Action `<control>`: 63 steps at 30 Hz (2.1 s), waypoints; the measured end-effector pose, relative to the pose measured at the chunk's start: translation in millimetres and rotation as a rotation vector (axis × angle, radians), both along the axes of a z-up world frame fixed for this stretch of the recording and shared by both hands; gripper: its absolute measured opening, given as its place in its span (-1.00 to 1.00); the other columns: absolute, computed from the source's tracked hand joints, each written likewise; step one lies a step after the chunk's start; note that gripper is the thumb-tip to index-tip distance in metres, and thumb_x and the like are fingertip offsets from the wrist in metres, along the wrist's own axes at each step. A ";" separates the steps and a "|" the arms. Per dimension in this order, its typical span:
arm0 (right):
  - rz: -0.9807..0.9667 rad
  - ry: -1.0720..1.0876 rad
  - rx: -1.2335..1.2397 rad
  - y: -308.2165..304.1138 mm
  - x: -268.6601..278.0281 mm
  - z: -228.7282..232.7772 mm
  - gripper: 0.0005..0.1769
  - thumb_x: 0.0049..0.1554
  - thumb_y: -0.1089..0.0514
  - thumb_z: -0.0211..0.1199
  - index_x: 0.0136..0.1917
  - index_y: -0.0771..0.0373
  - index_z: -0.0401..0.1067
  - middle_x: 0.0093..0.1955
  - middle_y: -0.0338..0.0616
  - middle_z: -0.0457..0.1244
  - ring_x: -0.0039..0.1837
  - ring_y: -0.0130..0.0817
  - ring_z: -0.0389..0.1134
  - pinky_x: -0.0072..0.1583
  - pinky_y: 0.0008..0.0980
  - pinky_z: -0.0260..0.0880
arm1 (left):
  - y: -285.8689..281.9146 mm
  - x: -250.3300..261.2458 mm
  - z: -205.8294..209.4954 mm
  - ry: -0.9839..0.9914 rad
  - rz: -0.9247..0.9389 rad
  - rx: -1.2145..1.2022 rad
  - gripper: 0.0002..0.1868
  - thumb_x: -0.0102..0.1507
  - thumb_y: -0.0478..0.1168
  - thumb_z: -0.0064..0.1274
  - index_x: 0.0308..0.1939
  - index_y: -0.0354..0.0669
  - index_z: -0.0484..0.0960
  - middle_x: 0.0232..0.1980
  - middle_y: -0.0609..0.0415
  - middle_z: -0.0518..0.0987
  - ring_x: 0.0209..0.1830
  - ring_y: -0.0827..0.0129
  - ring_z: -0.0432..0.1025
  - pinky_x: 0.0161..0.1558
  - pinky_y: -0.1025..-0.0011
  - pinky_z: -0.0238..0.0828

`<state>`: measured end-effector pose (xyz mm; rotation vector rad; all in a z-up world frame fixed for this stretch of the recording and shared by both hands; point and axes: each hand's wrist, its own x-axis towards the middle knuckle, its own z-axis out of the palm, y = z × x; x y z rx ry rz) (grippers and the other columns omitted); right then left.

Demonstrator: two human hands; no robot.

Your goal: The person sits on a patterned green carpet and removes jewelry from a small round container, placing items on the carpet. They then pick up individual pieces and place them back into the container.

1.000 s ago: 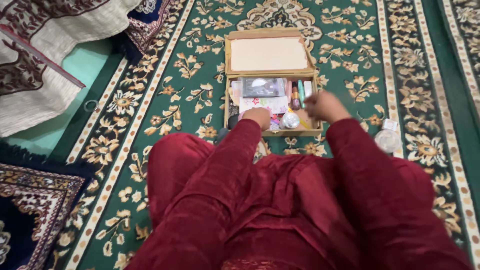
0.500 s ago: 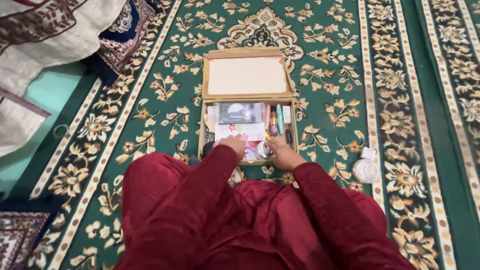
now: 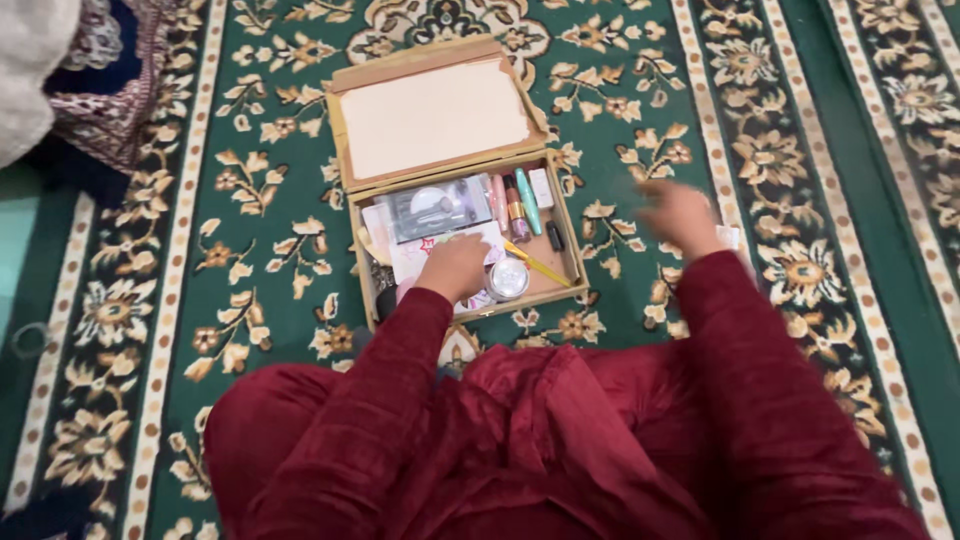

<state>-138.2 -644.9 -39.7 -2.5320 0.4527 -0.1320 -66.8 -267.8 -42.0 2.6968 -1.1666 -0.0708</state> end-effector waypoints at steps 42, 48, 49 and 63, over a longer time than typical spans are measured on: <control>-0.147 0.352 -0.060 75.1 26.0 -64.1 0.28 -0.23 -0.50 0.52 0.33 0.57 0.22 0.26 0.38 0.28 0.26 0.17 0.38 0.25 -0.10 0.40 | 32.4 35.9 -15.2 -0.124 0.119 0.240 0.14 -0.15 0.13 0.51 0.46 0.18 0.30 0.56 0.07 0.18 0.58 0.05 0.02 0.40 -0.34 -0.10; -0.130 0.397 0.060 60.9 32.9 -87.8 0.05 -0.06 -0.48 0.44 0.20 0.56 0.40 0.08 0.35 0.39 0.09 0.10 0.46 0.15 -0.12 0.46 | 52.5 60.8 -8.2 -0.201 0.143 0.233 0.17 -0.16 0.08 0.54 0.48 0.18 0.28 0.58 0.07 0.17 0.59 0.02 0.02 0.39 -0.34 -0.08; -0.119 0.471 0.124 53.5 34.4 -94.8 -0.05 0.01 -0.45 0.42 0.17 0.53 0.47 0.05 0.32 0.42 0.04 0.06 0.48 0.12 -0.13 0.47 | 49.9 57.7 -7.2 -0.205 0.156 0.242 0.19 -0.17 0.08 0.54 0.49 0.18 0.26 0.59 0.06 0.17 0.59 0.02 0.02 0.39 -0.34 -0.08; 0.360 0.112 -0.223 76.7 -3.9 -45.5 0.12 -0.22 0.09 0.63 0.52 0.15 0.14 0.46 0.17 0.14 0.38 0.15 0.25 0.33 -0.07 0.32 | -26.2 -35.9 -19.8 0.098 0.054 -0.174 -0.36 0.20 -0.11 0.26 0.33 -0.15 0.44 0.34 -0.18 0.43 0.25 -0.08 0.42 0.18 0.03 0.40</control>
